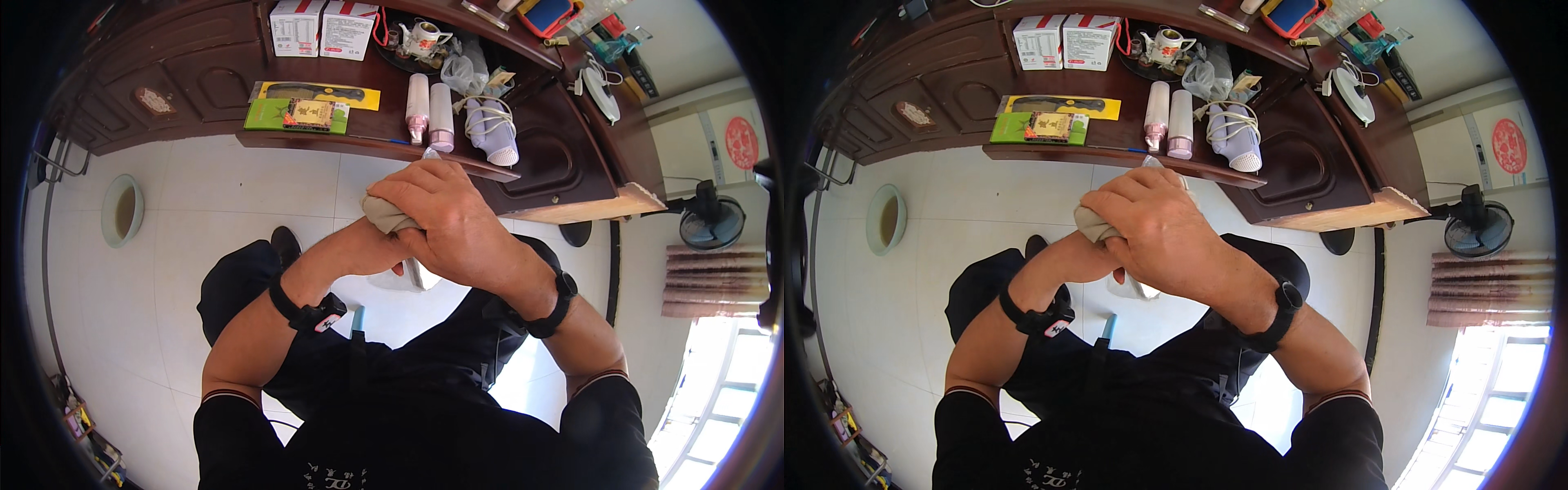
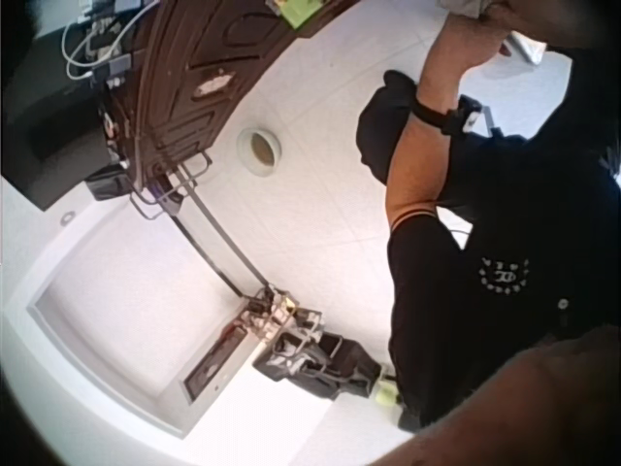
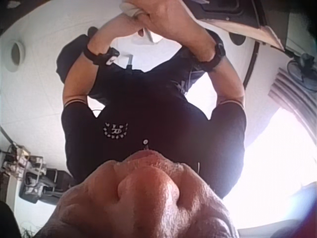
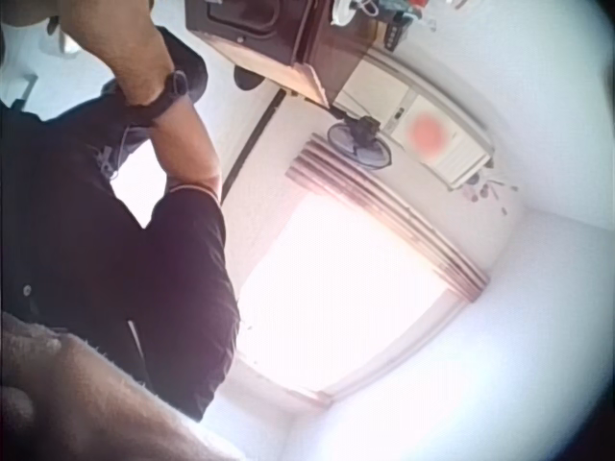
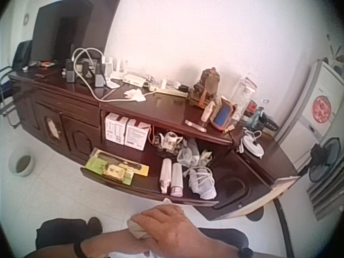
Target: The person wipes various items on a wooden cabinet with a cloth, including a small wrapped bundle, two cylindrical bottles, a white circular device, a green box, a yellow box, and a plastic-wrapped package. The person handles each item one at a time, wipes it, and places it back on the cabinet.
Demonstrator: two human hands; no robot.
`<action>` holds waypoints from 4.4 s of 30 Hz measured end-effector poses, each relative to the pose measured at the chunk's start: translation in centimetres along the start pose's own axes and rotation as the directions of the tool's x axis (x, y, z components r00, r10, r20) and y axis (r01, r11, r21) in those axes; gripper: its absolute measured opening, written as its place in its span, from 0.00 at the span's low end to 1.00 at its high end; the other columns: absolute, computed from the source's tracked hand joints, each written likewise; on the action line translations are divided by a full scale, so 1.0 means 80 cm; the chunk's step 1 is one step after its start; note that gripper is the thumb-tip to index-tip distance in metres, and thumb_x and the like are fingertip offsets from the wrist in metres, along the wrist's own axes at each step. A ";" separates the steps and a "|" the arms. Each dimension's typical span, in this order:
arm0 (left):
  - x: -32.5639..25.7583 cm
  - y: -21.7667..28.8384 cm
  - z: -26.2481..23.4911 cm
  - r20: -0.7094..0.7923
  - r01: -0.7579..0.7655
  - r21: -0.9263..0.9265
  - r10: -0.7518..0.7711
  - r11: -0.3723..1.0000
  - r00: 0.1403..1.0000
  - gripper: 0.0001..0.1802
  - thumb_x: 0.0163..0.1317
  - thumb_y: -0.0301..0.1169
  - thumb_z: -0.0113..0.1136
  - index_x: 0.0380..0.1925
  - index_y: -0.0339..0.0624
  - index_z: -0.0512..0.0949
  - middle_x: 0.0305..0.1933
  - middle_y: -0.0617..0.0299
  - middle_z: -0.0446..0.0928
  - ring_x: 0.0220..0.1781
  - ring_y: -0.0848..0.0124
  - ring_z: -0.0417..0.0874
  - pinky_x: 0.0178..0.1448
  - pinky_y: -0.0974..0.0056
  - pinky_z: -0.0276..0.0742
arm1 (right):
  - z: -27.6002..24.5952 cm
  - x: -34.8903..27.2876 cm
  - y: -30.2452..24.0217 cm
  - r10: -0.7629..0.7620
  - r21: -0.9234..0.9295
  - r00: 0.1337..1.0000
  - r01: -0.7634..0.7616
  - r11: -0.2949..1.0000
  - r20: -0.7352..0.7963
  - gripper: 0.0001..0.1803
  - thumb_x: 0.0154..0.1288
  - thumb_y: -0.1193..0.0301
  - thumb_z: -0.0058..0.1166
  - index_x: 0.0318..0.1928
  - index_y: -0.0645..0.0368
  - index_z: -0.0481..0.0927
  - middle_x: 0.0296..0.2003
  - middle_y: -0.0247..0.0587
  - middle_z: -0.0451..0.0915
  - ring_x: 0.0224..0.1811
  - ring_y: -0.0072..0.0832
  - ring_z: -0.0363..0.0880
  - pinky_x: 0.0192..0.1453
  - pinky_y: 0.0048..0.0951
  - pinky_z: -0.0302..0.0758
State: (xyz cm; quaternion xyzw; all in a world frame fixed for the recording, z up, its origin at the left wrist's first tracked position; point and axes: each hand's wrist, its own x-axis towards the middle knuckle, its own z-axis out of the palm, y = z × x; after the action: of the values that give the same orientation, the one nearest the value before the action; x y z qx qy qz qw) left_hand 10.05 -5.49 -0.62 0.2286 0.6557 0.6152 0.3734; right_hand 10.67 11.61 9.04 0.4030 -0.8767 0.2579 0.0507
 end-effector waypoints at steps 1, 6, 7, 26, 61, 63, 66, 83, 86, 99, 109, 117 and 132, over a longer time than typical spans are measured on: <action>-0.001 -0.001 0.000 -0.015 -0.025 0.003 0.026 1.000 1.000 0.22 0.76 0.44 0.58 0.56 0.35 0.82 0.44 0.54 0.87 0.35 0.67 0.89 0.37 0.63 0.85 | 0.000 0.000 0.003 -0.005 0.003 1.000 0.005 1.000 -0.001 0.24 0.56 0.78 0.64 0.56 0.59 0.85 0.49 0.46 0.86 0.55 0.48 0.83 0.66 0.47 0.76; -0.004 0.005 0.004 -0.055 0.088 -0.076 -0.092 0.993 0.994 0.19 0.78 0.42 0.60 0.50 0.36 0.83 0.38 0.60 0.85 0.33 0.71 0.85 0.39 0.65 0.83 | -0.005 -0.002 0.028 0.130 0.083 0.991 -0.126 0.988 -0.038 0.21 0.62 0.76 0.63 0.56 0.61 0.84 0.49 0.51 0.86 0.53 0.53 0.84 0.63 0.49 0.77; -0.006 0.007 0.004 -0.043 0.085 -0.099 -0.089 0.992 0.995 0.22 0.79 0.44 0.60 0.52 0.32 0.83 0.40 0.58 0.86 0.34 0.71 0.85 0.39 0.64 0.83 | -0.007 -0.006 0.030 0.152 0.103 0.985 -0.143 0.984 -0.081 0.18 0.65 0.75 0.61 0.56 0.62 0.83 0.48 0.54 0.86 0.50 0.57 0.85 0.59 0.51 0.79; -0.007 -0.001 -0.007 -0.156 -0.163 -0.272 0.124 0.948 0.980 0.35 0.77 0.48 0.52 0.74 0.32 0.67 0.52 0.55 0.83 0.43 0.73 0.85 0.41 0.66 0.82 | 0.009 -0.083 0.061 0.712 0.630 0.685 -0.485 0.606 -0.157 0.20 0.88 0.60 0.49 0.58 0.67 0.81 0.41 0.34 0.83 0.44 0.18 0.74 0.49 0.28 0.76; -0.004 -0.010 -0.020 -0.186 -0.148 -0.478 0.065 0.866 0.980 0.46 0.79 0.63 0.52 0.79 0.34 0.63 0.69 0.50 0.80 0.63 0.65 0.87 0.64 0.58 0.87 | 0.003 -0.074 0.058 0.744 0.880 0.656 -0.421 0.222 0.126 0.28 0.81 0.59 0.63 0.68 0.67 0.79 0.52 0.38 0.85 0.52 0.21 0.81 0.58 0.27 0.80; -0.007 -0.007 -0.033 -0.208 -0.163 -0.411 0.082 0.897 0.975 0.46 0.81 0.65 0.49 0.79 0.35 0.63 0.67 0.50 0.82 0.61 0.66 0.87 0.63 0.59 0.86 | -0.007 -0.076 0.058 0.740 0.872 0.661 -0.428 0.239 0.121 0.28 0.80 0.59 0.63 0.68 0.67 0.78 0.52 0.37 0.85 0.52 0.21 0.81 0.58 0.27 0.81; -0.010 0.001 -0.052 -0.364 -0.311 -0.353 0.176 0.882 0.915 0.46 0.82 0.65 0.46 0.80 0.36 0.63 0.65 0.51 0.83 0.58 0.69 0.88 0.61 0.60 0.85 | -0.026 -0.075 0.059 0.712 0.818 0.686 -0.491 0.300 0.150 0.25 0.78 0.63 0.65 0.66 0.66 0.80 0.49 0.35 0.86 0.50 0.19 0.81 0.58 0.27 0.81; -0.007 -0.001 -0.034 -0.369 -0.263 -0.461 0.086 0.847 0.925 0.28 0.81 0.47 0.63 0.65 0.34 0.77 0.57 0.56 0.86 0.54 0.71 0.89 0.60 0.62 0.86 | -0.002 -0.047 0.068 0.584 0.520 0.792 -0.429 0.739 -0.178 0.18 0.84 0.62 0.58 0.57 0.66 0.82 0.41 0.36 0.84 0.41 0.20 0.76 0.46 0.27 0.77; -0.008 0.003 -0.036 -0.404 -0.291 -0.481 0.085 0.827 0.911 0.28 0.81 0.47 0.62 0.65 0.33 0.77 0.57 0.55 0.87 0.54 0.71 0.90 0.59 0.62 0.87 | -0.004 -0.051 0.073 0.619 0.449 0.730 -0.467 0.762 -0.289 0.17 0.85 0.63 0.57 0.56 0.66 0.82 0.40 0.36 0.84 0.40 0.20 0.77 0.45 0.27 0.78; 0.008 -0.003 -0.032 -0.526 -0.349 -0.518 0.031 0.781 0.850 0.24 0.84 0.42 0.58 0.66 0.33 0.76 0.59 0.53 0.86 0.55 0.68 0.91 0.61 0.60 0.89 | -0.005 -0.038 0.016 0.153 -0.115 0.904 -0.214 0.970 -0.399 0.34 0.50 0.83 0.68 0.62 0.63 0.79 0.49 0.54 0.81 0.51 0.58 0.80 0.58 0.50 0.81; 0.004 -0.010 -0.034 -0.513 -0.362 -0.524 0.054 0.771 0.857 0.28 0.84 0.45 0.57 0.68 0.31 0.73 0.62 0.52 0.84 0.59 0.67 0.89 0.63 0.60 0.88 | 0.020 -0.052 0.068 0.569 0.326 0.705 -0.467 0.822 -0.424 0.17 0.82 0.67 0.58 0.62 0.66 0.79 0.45 0.47 0.87 0.46 0.30 0.83 0.53 0.34 0.81; 0.010 -0.001 -0.014 -0.510 -0.374 -0.675 -0.037 0.636 0.859 0.29 0.85 0.47 0.54 0.70 0.33 0.73 0.62 0.53 0.84 0.61 0.68 0.88 0.65 0.60 0.87 | 0.042 -0.042 0.059 0.808 0.967 0.585 -0.156 0.202 -0.074 0.21 0.88 0.60 0.51 0.65 0.64 0.78 0.50 0.36 0.86 0.49 0.19 0.83 0.54 0.26 0.82; 0.011 -0.006 -0.018 -0.456 -0.371 -0.706 0.015 0.603 0.890 0.29 0.86 0.47 0.52 0.73 0.36 0.69 0.66 0.52 0.81 0.65 0.64 0.86 0.67 0.55 0.86 | 0.018 -0.034 0.104 0.861 0.883 0.380 -0.189 0.431 -0.339 0.17 0.84 0.62 0.56 0.58 0.64 0.82 0.45 0.33 0.86 0.42 0.19 0.82 0.46 0.25 0.81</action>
State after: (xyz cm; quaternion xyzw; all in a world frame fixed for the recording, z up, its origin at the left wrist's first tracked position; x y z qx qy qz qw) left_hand 8.52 -5.81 -1.33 -0.0163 0.3576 0.9074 0.2202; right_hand 6.58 17.29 3.53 -0.1098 -0.6620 0.7242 0.1585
